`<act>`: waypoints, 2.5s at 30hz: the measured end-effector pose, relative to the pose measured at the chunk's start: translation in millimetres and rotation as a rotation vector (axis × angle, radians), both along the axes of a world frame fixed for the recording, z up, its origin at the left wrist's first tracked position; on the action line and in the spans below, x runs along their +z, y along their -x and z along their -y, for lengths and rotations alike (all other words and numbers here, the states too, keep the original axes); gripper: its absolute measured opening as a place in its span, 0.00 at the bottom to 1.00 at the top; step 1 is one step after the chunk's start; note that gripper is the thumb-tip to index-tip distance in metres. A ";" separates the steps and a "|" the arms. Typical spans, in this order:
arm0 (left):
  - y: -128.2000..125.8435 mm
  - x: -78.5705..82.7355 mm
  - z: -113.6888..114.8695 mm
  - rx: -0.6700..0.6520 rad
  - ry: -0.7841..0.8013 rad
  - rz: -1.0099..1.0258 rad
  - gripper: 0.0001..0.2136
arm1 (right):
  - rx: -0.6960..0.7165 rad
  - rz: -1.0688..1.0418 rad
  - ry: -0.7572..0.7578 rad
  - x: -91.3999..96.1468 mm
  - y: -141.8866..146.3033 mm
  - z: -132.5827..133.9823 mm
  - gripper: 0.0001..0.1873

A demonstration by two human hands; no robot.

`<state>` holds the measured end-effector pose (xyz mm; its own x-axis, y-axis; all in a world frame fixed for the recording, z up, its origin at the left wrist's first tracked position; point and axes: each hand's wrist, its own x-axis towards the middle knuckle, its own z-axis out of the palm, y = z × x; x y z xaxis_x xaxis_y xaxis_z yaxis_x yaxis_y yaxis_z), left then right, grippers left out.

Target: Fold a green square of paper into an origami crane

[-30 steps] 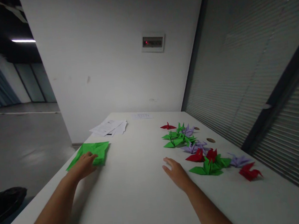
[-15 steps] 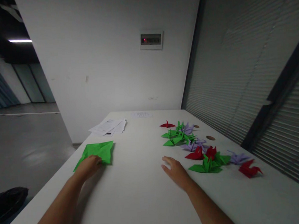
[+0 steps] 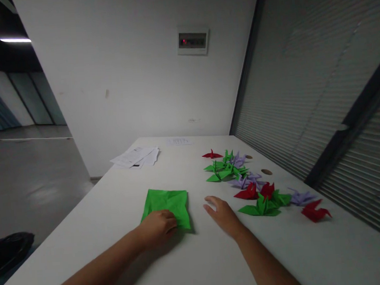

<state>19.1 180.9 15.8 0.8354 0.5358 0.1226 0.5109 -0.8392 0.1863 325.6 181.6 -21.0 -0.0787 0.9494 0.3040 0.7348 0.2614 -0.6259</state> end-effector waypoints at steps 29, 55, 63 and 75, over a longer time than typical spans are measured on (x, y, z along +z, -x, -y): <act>35.9 -0.5 -30.9 0.674 0.708 0.225 0.18 | -0.093 -0.213 0.344 4.3 11.5 2.3 0.13; 30.2 -38.5 -33.9 0.793 0.866 0.612 0.10 | -0.083 -0.366 0.504 6.0 17.4 6.4 0.07; 33.1 -43.6 -37.1 0.742 0.900 0.714 0.12 | -0.056 -0.522 0.515 2.3 15.5 6.3 0.11; 36.8 -43.9 -39.5 0.694 0.968 0.795 0.19 | -0.042 -0.603 0.573 9.7 12.2 8.8 0.16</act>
<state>-17.8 220.4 -28.1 0.2581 0.9412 -0.2178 0.2485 0.1532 0.9564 313.4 172.8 -11.3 -0.0179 0.9685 -0.2486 0.2330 -0.2377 -0.9430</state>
